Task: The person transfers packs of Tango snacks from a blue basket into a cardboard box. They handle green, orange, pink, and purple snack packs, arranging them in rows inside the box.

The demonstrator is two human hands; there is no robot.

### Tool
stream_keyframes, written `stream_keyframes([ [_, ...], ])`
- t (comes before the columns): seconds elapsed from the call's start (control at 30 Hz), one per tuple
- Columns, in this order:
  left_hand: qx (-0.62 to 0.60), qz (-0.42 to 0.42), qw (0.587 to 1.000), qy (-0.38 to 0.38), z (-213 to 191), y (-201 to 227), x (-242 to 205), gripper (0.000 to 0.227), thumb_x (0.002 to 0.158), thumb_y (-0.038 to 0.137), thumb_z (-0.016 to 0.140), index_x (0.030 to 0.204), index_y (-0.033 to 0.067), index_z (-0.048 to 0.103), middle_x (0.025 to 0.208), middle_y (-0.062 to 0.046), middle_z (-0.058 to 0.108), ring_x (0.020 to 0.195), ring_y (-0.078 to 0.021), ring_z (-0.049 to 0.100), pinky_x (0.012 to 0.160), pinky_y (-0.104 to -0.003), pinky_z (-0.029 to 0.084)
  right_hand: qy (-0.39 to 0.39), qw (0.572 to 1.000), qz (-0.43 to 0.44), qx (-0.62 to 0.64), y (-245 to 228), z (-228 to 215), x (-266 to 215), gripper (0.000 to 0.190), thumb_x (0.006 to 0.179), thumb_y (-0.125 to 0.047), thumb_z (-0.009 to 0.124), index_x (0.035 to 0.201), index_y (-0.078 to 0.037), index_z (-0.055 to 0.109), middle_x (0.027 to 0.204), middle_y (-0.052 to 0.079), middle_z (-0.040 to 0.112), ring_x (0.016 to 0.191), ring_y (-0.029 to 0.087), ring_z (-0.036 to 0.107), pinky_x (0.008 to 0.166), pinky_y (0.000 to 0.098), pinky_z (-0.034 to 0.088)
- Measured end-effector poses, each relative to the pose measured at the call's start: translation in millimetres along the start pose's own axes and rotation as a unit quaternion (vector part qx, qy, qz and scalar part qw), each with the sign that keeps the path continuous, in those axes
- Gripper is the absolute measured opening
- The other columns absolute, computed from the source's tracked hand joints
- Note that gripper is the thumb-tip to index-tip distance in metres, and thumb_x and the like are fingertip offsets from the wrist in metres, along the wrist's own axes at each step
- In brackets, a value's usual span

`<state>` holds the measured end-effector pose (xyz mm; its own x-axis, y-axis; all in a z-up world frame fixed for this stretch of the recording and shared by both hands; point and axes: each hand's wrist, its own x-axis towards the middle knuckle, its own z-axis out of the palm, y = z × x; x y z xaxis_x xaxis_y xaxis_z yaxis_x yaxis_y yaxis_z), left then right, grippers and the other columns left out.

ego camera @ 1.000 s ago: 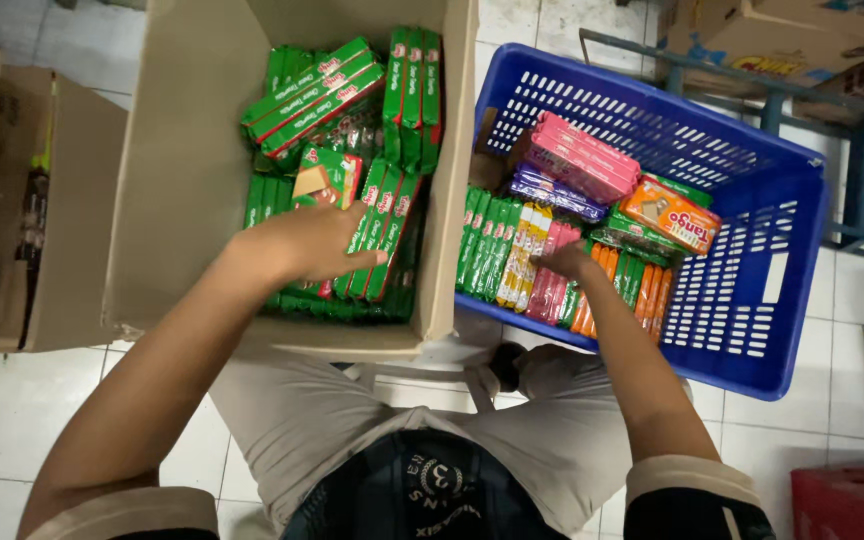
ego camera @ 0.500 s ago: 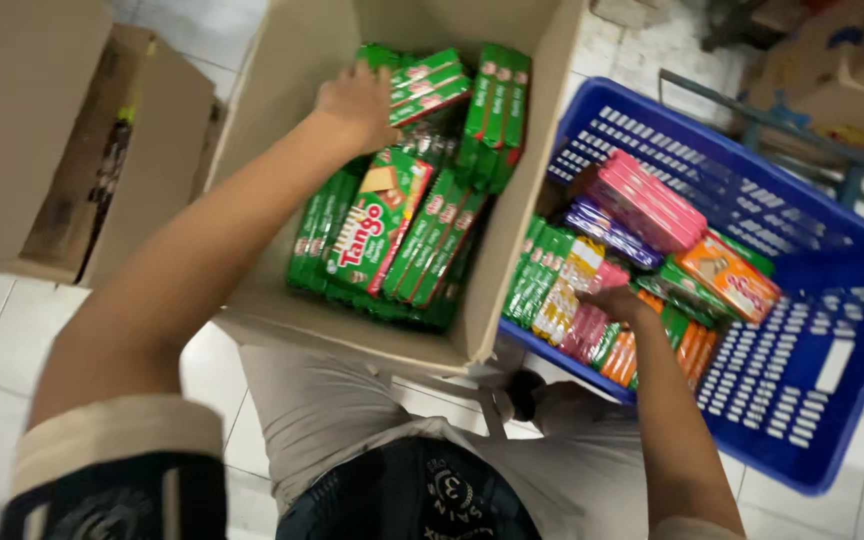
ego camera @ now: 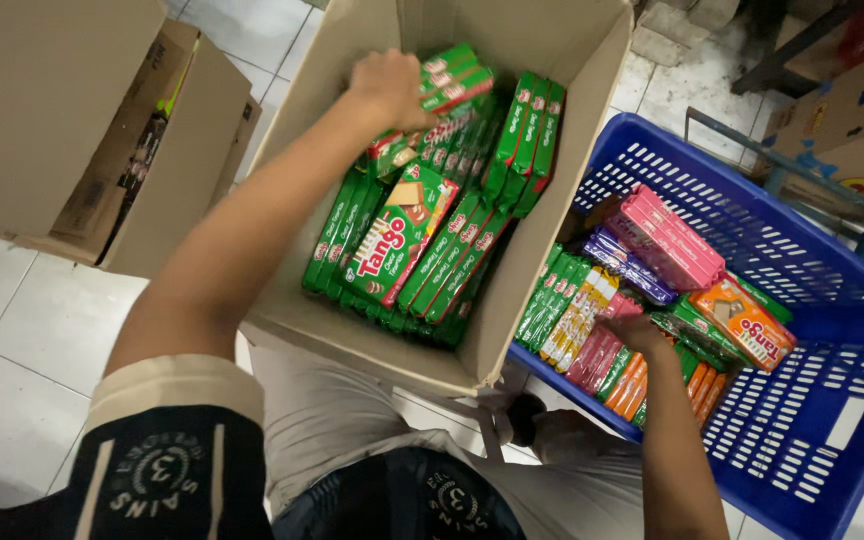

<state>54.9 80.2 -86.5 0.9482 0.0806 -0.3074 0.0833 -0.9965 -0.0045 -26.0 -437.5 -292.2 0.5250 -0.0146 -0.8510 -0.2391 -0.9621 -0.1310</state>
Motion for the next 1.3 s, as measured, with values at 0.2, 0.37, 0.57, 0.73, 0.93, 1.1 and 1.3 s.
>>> stream_keyframes([
  [0.2,-0.106,-0.039,0.992,0.049,-70.7,-20.1,-54.9,0.085,0.082,0.085,0.06,0.097,0.0017,0.066,0.108,-0.025,0.066,0.101,-0.0456,0.064,0.082,-0.052,0.05,0.423,0.902,-0.066,0.063,-32.1,-30.0,-64.4,0.068,0.087,-0.053,0.072,0.12,0.003,0.052,0.101,0.03,0.069,0.093,0.053,0.065,0.077,0.0603,0.05],
  [0.37,-0.649,-0.031,0.752,-0.109,-107.4,7.2,-115.1,0.062,0.075,0.05,0.064,0.122,0.011,0.052,0.121,-0.001,0.074,0.107,-0.0127,0.071,0.079,-0.033,0.059,0.463,0.631,-0.521,0.341,-169.0,-59.1,-256.4,0.013,0.108,-0.01,0.053,0.114,0.002,0.053,0.1,0.012,0.055,0.083,0.016,0.055,0.067,0.0243,0.051],
  [0.57,-0.806,0.132,0.572,-0.074,-95.5,24.9,-108.8,0.076,0.066,0.032,0.08,0.125,0.0024,0.042,0.129,-0.017,0.062,0.111,-0.028,0.069,0.09,-0.046,0.065,0.305,0.763,-0.549,0.153,-287.2,-98.5,-297.3,0.087,0.092,-0.054,0.054,0.148,0.005,0.023,0.154,0.023,0.037,0.142,0.03,0.039,0.117,0.0425,0.029],
  [0.73,-0.7,0.246,0.661,0.115,-102.1,-2.2,-107.3,0.067,0.079,0.042,0.078,0.124,0.0075,0.043,0.129,-0.011,0.061,0.117,-0.0208,0.065,0.099,-0.034,0.058,0.217,0.757,-0.556,0.265,-302.7,-107.2,-295.4,0.069,0.081,-0.025,0.076,0.138,-0.004,0.043,0.132,0.01,0.06,0.117,0.016,0.058,0.102,0.0297,0.048],
  [0.93,-0.307,0.241,0.83,0.399,-130.7,-12.9,-140.0,0.111,0.068,0.07,0.093,0.141,0.0065,0.039,0.144,-0.018,0.048,0.135,-0.0356,0.046,0.109,-0.049,0.036,0.29,0.747,-0.598,0.027,-291.5,-130.2,-299.1,0.08,0.075,-0.016,0.084,0.141,0.001,0.042,0.133,0.017,0.053,0.121,0.028,0.053,0.102,0.0371,0.041],
  [1.1,-0.029,0.256,0.955,0.146,-103.9,30.4,-130.3,0.117,0.056,0.071,0.091,0.138,0.0024,0.042,0.132,-0.021,0.056,0.122,-0.0399,0.055,0.112,-0.071,0.019,0.326,0.706,-0.608,-0.161,-305.1,-132.9,-309.1,0.07,0.08,-0.02,0.081,0.139,0.0,0.047,0.125,0.019,0.053,0.117,0.036,0.05,0.098,0.0417,0.039],
  [1.3,-0.101,0.229,0.964,0.086,-86.9,19.7,-115.3,0.092,0.07,0.032,0.089,0.142,-0.0028,0.044,0.118,-0.03,0.064,0.102,-0.0488,0.067,0.085,-0.062,0.053,0.337,0.741,-0.558,-0.161,-311.9,-125.7,-280.5,0.082,0.068,-0.017,0.087,0.142,-0.012,0.051,0.126,0.012,0.055,0.121,0.046,0.055,0.11,0.0619,0.036],
])
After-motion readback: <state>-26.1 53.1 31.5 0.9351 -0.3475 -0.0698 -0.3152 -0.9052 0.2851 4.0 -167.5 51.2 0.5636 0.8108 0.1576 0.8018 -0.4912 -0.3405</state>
